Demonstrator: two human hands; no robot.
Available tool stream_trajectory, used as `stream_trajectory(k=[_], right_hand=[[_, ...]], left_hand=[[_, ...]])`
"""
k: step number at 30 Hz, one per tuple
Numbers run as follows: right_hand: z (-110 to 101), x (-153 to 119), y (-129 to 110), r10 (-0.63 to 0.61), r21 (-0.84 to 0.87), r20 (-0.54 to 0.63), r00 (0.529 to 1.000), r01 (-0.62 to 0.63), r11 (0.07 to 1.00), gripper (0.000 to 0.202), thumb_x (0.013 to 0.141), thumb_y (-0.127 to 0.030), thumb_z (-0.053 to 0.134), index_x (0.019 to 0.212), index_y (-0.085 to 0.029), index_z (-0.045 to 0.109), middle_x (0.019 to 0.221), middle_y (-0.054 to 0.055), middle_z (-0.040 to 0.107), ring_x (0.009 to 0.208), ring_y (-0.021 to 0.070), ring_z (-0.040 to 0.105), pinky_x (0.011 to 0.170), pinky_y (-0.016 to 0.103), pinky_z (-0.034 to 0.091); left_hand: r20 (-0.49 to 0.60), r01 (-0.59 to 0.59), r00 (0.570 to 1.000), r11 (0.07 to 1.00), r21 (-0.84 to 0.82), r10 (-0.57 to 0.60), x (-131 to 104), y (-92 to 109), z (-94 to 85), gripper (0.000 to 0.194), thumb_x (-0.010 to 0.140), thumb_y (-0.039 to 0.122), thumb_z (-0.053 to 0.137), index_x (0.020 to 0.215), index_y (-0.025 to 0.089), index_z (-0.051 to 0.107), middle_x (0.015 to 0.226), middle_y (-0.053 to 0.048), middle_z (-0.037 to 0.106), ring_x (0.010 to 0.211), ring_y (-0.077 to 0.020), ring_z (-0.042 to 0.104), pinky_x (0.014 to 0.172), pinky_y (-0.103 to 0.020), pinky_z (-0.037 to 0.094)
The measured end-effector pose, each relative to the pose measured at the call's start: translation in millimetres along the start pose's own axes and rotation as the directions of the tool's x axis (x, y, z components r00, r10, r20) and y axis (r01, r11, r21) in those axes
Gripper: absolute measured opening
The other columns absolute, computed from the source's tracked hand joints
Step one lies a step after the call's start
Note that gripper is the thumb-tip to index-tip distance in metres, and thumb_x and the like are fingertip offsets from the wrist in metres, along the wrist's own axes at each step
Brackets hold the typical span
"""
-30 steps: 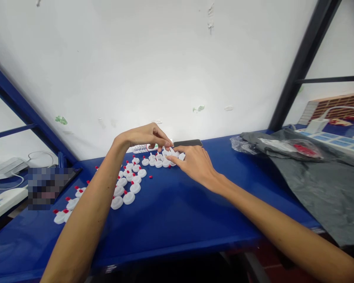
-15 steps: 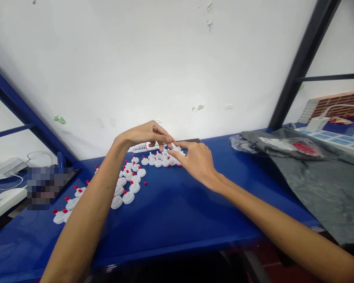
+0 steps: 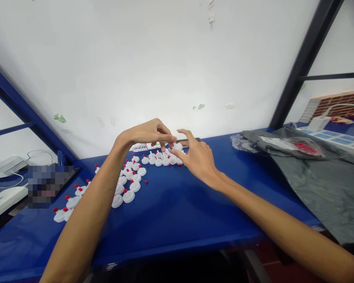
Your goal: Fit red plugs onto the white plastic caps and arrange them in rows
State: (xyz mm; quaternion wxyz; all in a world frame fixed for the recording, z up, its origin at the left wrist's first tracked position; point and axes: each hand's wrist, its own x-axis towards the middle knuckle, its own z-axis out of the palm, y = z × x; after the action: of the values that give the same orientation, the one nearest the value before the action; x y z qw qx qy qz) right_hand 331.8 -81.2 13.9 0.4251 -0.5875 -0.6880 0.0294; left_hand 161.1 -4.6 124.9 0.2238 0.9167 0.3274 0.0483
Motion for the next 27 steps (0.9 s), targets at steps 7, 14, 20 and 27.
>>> stream_trajectory(k=[7,14,20,27], right_hand=[[3,-2,-1,-0.072,-0.053,0.069,0.995,0.076,0.996,0.049,0.094,-0.045,0.069,0.138,-0.032,0.053,0.115,0.001,0.079,0.098,0.0292,0.075,0.074,0.033,0.049],[-2,5,10,-0.099,-0.032,0.28,0.955,0.113,0.993,0.053,0.085,-0.056,0.076,0.129,-0.03,0.063,0.115,0.003,0.079,0.104,0.0286,0.072,0.077,0.033,0.048],[-21,18,24,0.043,-0.295,0.167,0.985,0.008,0.956,0.019,0.1,-0.03,0.056,0.105,-0.027,0.074,0.102,0.004,0.08,0.094,0.0253,0.073,0.064,0.029,0.041],[-34,22,25,0.273,-0.555,0.295,0.916,-0.069,0.829,0.016,0.092,-0.027,0.066,0.1,-0.023,0.079,0.1,0.01,0.079,0.096,0.029,0.073,0.069,0.031,0.046]], left_hand=[[0.091,0.027,0.996,0.999,-0.038,-0.024,0,-9,-1.5,0.024,0.081,0.037,0.073,0.092,0.019,0.084,0.075,-0.006,0.076,0.066,-0.0153,0.064,0.054,-0.025,0.041],[0.244,0.169,0.956,0.986,0.006,-0.165,8,-22,8.3,0.019,0.069,0.023,0.069,0.083,0.02,0.082,0.08,-0.005,0.079,0.073,-0.0178,0.068,0.062,-0.025,0.048],[0.272,0.435,0.825,0.864,0.252,-0.495,15,-15,28.2,0.013,0.06,0.016,0.069,0.069,0.019,0.078,0.074,-0.006,0.078,0.072,-0.0218,0.069,0.061,-0.027,0.05],[0.307,0.538,0.734,0.794,0.283,-0.606,21,-1,42.7,0.007,0.058,0.011,0.072,0.056,0.018,0.072,0.066,-0.007,0.076,0.078,-0.0243,0.073,0.075,-0.032,0.057]])
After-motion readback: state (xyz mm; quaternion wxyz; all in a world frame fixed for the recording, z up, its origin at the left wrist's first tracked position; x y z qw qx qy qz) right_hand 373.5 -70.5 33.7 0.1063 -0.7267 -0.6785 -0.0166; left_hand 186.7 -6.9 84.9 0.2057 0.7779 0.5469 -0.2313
